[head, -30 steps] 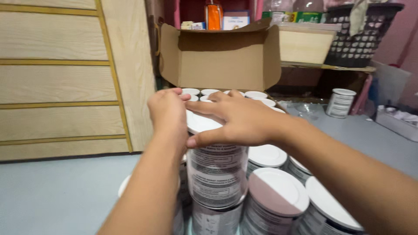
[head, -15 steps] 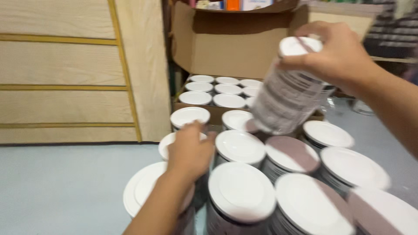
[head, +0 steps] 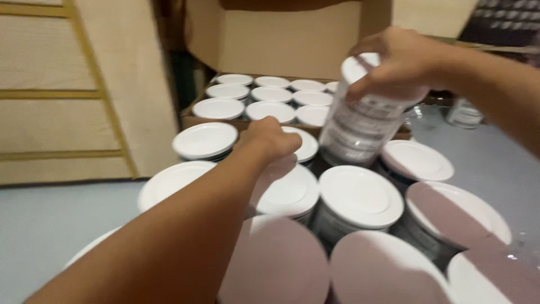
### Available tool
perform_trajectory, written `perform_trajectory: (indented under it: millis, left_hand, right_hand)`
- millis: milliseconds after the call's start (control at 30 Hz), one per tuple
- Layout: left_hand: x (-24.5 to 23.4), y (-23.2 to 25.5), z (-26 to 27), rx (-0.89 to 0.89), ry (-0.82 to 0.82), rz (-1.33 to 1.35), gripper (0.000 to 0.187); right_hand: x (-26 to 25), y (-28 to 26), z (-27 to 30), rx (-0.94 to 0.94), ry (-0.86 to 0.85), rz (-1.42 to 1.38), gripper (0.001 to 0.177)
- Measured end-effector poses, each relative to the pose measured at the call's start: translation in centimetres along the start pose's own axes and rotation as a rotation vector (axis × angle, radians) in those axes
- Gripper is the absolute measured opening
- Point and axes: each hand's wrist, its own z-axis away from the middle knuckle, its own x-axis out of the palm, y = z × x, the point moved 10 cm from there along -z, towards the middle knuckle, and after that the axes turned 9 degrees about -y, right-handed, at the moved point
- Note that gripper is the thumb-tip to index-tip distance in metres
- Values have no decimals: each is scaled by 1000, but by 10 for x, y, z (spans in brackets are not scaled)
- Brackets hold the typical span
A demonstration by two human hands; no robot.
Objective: The person repeatedly picks up cylindrical formula cans, removes the white lids, and then replaces them. The cans are stacked on the floor in a room with a wooden dresser and a cardboard box in the background.
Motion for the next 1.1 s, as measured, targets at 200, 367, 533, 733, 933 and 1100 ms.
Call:
perform_trajectory:
  millis: [200,367,533,733,933,1100]
  left_hand:
    - [22,32,-18,5,-97,-294,80]
    - [28,43,-43,102,-91,-414,91]
    - [27,31,-49,42,-50,-359,101]
    - [16,34,-38,90,-30,-236,103]
    - [7,28,-28,-5,60,-138,137]
    - [-34,66,-11,164,100,-207,100]
  right_hand:
    - [4,-7,0,-85,-57,12,99]
    - [39,5,-22,-139,-211,-162,102]
    - [115,12,-32,-171,-254,-131,107]
    - [142,-5,-21,-184,-197,-105,101]
    - [152,27,-24,-87,-258,-252,85]
    - [117,56,-9,21,-194,-558,83]
